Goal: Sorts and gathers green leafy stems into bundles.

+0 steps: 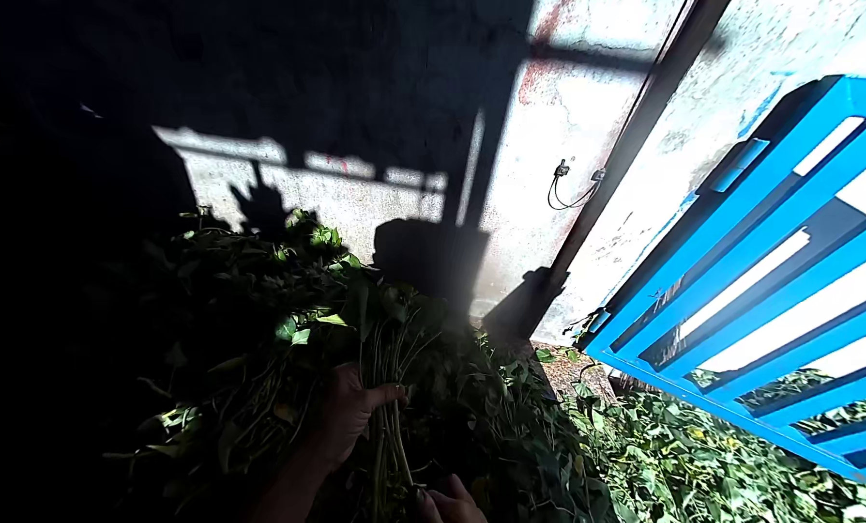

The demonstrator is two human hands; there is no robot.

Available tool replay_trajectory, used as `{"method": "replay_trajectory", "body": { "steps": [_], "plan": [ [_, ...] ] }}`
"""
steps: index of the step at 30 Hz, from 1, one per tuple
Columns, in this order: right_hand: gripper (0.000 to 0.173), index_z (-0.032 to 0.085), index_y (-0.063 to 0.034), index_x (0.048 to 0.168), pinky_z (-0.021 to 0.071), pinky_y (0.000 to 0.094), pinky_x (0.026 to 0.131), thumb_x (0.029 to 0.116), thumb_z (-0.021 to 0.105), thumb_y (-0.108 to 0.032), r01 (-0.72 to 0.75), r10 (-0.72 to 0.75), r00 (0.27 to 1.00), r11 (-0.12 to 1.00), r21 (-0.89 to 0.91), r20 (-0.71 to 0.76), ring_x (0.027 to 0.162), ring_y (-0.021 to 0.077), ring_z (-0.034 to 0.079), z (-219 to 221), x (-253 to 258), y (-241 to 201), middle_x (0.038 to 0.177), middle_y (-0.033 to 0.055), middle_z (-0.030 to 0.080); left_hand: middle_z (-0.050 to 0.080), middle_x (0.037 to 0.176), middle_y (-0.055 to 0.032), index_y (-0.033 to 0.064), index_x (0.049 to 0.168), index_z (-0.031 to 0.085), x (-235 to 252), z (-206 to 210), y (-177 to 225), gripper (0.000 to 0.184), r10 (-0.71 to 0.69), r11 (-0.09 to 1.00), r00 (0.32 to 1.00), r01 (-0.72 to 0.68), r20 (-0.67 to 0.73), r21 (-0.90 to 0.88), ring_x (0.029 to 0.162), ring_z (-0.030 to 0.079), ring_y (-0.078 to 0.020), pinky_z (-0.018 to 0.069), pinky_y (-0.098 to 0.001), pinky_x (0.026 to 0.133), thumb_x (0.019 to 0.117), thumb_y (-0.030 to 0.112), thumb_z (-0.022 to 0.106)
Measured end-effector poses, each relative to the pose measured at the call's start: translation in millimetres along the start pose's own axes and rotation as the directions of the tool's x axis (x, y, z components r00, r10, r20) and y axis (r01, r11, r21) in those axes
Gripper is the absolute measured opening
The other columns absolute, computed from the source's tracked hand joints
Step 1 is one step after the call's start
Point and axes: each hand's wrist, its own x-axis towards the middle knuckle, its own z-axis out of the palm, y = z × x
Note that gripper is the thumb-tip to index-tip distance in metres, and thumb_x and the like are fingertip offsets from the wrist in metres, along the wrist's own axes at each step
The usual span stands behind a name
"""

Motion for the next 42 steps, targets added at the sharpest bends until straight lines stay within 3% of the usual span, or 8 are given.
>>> {"method": "replay_trajectory", "body": {
  "steps": [7, 14, 19, 25, 31, 33, 37, 42],
  "plan": [
    [0.037, 0.061, 0.0049, 0.128, 0.0626, 0.031, 0.072, 0.0947, 0.065, -0.01, 0.458, -0.406, 0.786, 0.889, -0.001, -0.466, 0.088, 0.0149, 0.071, -17, 37, -30, 0.131, 0.0188, 0.061, 0.074, 0.101, -0.0166, -0.0034, 0.111, 0.068, -4, -1, 3, 0.029, -0.074, 0.996, 0.955, 0.057, 0.289, 0.068, 0.089, 0.075, -0.0279, 0.0643, -0.0408, 0.083, 0.0834, -0.006, 0.077],
    [0.018, 0.075, -0.0042, 0.103, 0.0598, 0.0303, 0.072, 0.0946, 0.063, -0.015, 0.399, -0.437, 0.729, 0.897, -0.191, -0.527, 0.081, 0.0147, 0.068, -2, 40, -18, 0.091, 0.0067, 0.068, 0.074, 0.1, -0.0179, -0.0027, 0.108, 0.067, -3, -11, 13, 0.023, -0.088, 0.992, 0.953, 0.057, 0.289, 0.111, 0.086, 0.075, -0.0312, 0.065, -0.0421, 0.081, 0.0864, -0.007, 0.074],
    [0.033, 0.062, 0.0066, 0.124, 0.0629, 0.0313, 0.083, 0.0941, 0.064, -0.009, 0.528, -0.478, 0.701, 0.847, -0.066, -0.529, 0.109, 0.0201, 0.069, 4, 42, -17, 0.133, 0.0228, 0.06, 0.074, 0.102, -0.0185, -0.0032, 0.111, 0.067, -3, -10, 13, 0.028, -0.112, 0.991, 0.941, 0.082, 0.32, 0.107, 0.089, 0.075, -0.0304, 0.0645, -0.042, 0.082, 0.0848, -0.006, 0.076],
    [0.015, 0.073, -0.0025, 0.102, 0.0601, 0.0277, 0.074, 0.0935, 0.066, -0.013, 0.485, -0.457, 0.69, 0.868, -0.111, -0.561, 0.083, 0.0129, 0.068, 8, 49, -23, 0.092, 0.0066, 0.068, 0.074, 0.1, -0.0171, -0.0034, 0.109, 0.067, -2, -8, 19, 0.024, -0.124, 0.989, 0.935, 0.091, 0.333, 0.112, 0.087, 0.075, -0.0281, 0.0643, -0.0401, 0.082, 0.0862, -0.007, 0.074],
    [0.031, 0.063, 0.0034, 0.114, 0.0586, 0.0346, 0.093, 0.0892, 0.064, -0.014, 0.496, -0.465, 0.681, 0.861, -0.111, -0.566, 0.119, 0.0245, 0.064, 10, 44, -19, 0.129, 0.0207, 0.063, 0.074, 0.101, -0.0194, -0.0036, 0.109, 0.067, -2, -13, 21, 0.024, -0.136, 0.988, 0.936, 0.104, 0.324, 0.114, 0.088, 0.075, -0.0312, 0.0639, -0.0425, 0.083, 0.0861, -0.006, 0.074],
    [0.042, 0.059, 0.0076, 0.126, 0.0586, 0.035, 0.093, 0.091, 0.065, -0.013, 0.519, -0.474, 0.669, 0.849, -0.097, -0.573, 0.115, 0.0229, 0.066, 11, 49, -20, 0.125, 0.0198, 0.065, 0.074, 0.101, -0.0184, -0.0026, 0.109, 0.068, -4, -12, 21, 0.025, -0.155, 0.986, 0.917, 0.121, 0.368, 0.115, 0.089, 0.075, -0.03, 0.064, -0.0421, 0.083, 0.0858, -0.005, 0.075],
    [0.017, 0.072, -0.0038, 0.101, 0.0574, 0.0337, 0.085, 0.0921, 0.063, -0.015, 0.481, -0.486, 0.624, 0.856, -0.19, -0.612, 0.093, 0.0173, 0.067, 8, 51, -23, 0.094, 0.0046, 0.07, 0.074, 0.1, -0.0174, -0.0018, 0.108, 0.068, -4, -13, 22, 0.023, -0.16, 0.985, 0.901, 0.119, 0.404, 0.125, 0.087, 0.075, -0.029, 0.0639, -0.0413, 0.082, 0.0859, -0.003, 0.075],
    [0.031, 0.067, 0.0005, 0.115, 0.0574, 0.0354, 0.094, 0.09, 0.067, -0.018, 0.493, -0.49, 0.623, 0.851, -0.18, -0.61, 0.115, 0.0234, 0.065, 9, 48, -19, 0.123, 0.0169, 0.066, 0.074, 0.101, -0.018, -0.0025, 0.108, 0.069, -4, -14, 22, 0.023, -0.177, 0.982, 0.9, 0.138, 0.399, 0.126, 0.089, 0.074, -0.0285, 0.0634, -0.0405, 0.083, 0.0858, -0.004, 0.075]
  ]
}}
